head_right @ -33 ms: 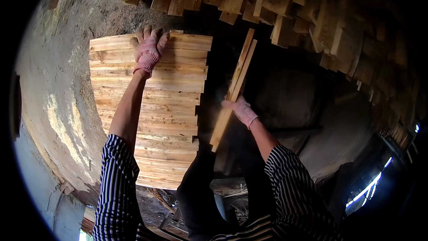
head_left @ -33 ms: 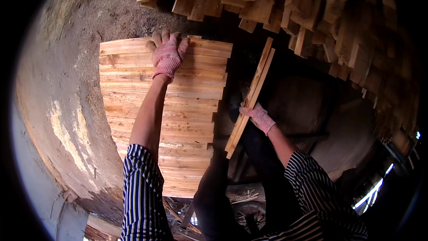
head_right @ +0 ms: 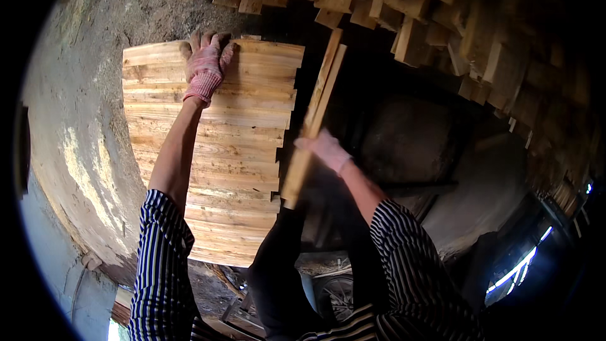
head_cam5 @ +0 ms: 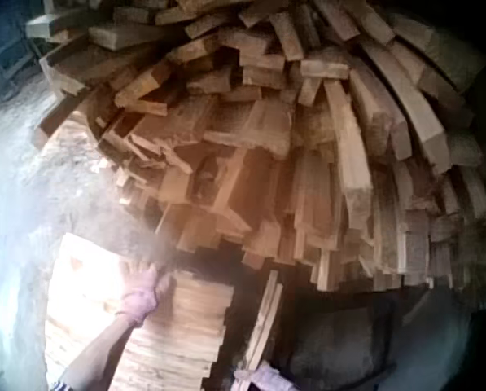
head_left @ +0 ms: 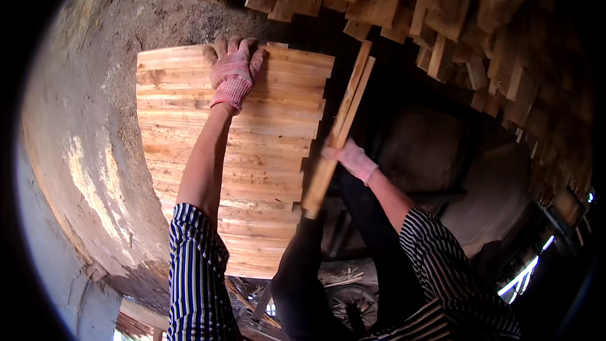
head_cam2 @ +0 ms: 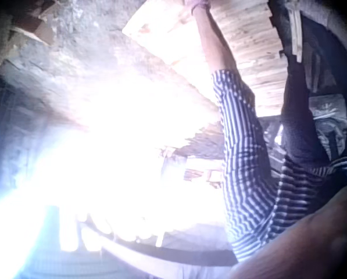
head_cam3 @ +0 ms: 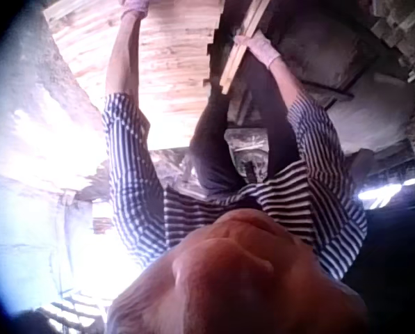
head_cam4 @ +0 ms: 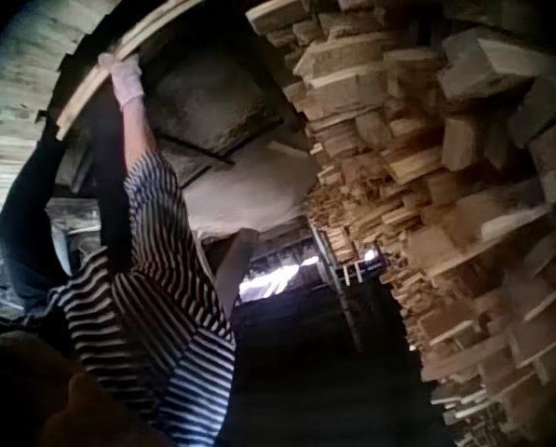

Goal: The person repeatedly picks up small wooden planks from a large pile and places them onto a wooden pallet on the ground. They arrange the planks in neat rows, building up a stack layer by layer.

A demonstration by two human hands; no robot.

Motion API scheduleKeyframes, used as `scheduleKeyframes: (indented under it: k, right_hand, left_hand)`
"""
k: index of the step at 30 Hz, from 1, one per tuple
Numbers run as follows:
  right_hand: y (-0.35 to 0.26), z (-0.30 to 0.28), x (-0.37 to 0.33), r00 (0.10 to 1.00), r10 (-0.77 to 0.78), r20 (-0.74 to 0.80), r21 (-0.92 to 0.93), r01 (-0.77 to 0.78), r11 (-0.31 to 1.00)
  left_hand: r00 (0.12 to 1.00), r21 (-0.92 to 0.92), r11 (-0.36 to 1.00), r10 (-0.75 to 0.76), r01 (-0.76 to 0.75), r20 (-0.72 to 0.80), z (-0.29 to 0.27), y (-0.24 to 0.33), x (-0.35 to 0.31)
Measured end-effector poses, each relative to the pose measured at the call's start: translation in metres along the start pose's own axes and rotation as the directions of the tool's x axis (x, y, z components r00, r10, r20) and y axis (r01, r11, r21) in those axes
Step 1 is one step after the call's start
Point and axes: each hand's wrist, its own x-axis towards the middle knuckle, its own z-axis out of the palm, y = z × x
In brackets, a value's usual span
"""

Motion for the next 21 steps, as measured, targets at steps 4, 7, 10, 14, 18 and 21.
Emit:
scheduleKeyframes:
  k: [4, 7, 10, 14, 18, 21]
  right_hand:
    - [0.021, 0.003, 0.041, 0.990, -0.135, 0.045, 0.116, 0.129, 0.985]
    - [0.024, 0.018, 0.014, 0.992, -0.098, 0.077, 0.094, 0.090, 0.991]
    - [0.049, -0.005, 0.014, 0.999, -0.033, 0.023, 0.245, 0.026, 0.969]
    - [0.017, 0.024, 0.034, 0.980, -0.196, 0.045, 0.028, 0.195, 0.980]
    - [0.015, 0.074, 0.002, 0.994, -0.044, 0.097, 0.322, 0.010, 0.947]
    - [0.021, 0.034, -0.009, 0.998, -0.055, -0.015, 0.204, 0.057, 0.977]
  left_hand:
    - [0.997, -0.071, 0.995, 0.070, -0.071, -0.019, 0.005, 0.004, 0.011]
    - [0.998, -0.038, 0.999, 0.030, -0.032, -0.061, 0.028, -0.024, -0.010]
    - [1.000, -0.074, 0.997, -0.007, 0.006, -0.018, 0.031, -0.016, -0.002]
    - [0.987, -0.176, 0.984, -0.012, -0.017, -0.163, -0.003, 0.007, 0.009]
    - [0.930, -0.325, 0.943, -0.185, 0.077, -0.318, 0.030, -0.035, -0.084]
    - [0.961, -0.539, 0.814, -0.276, 0.218, -0.027, -0.029, -0.021, -0.190]
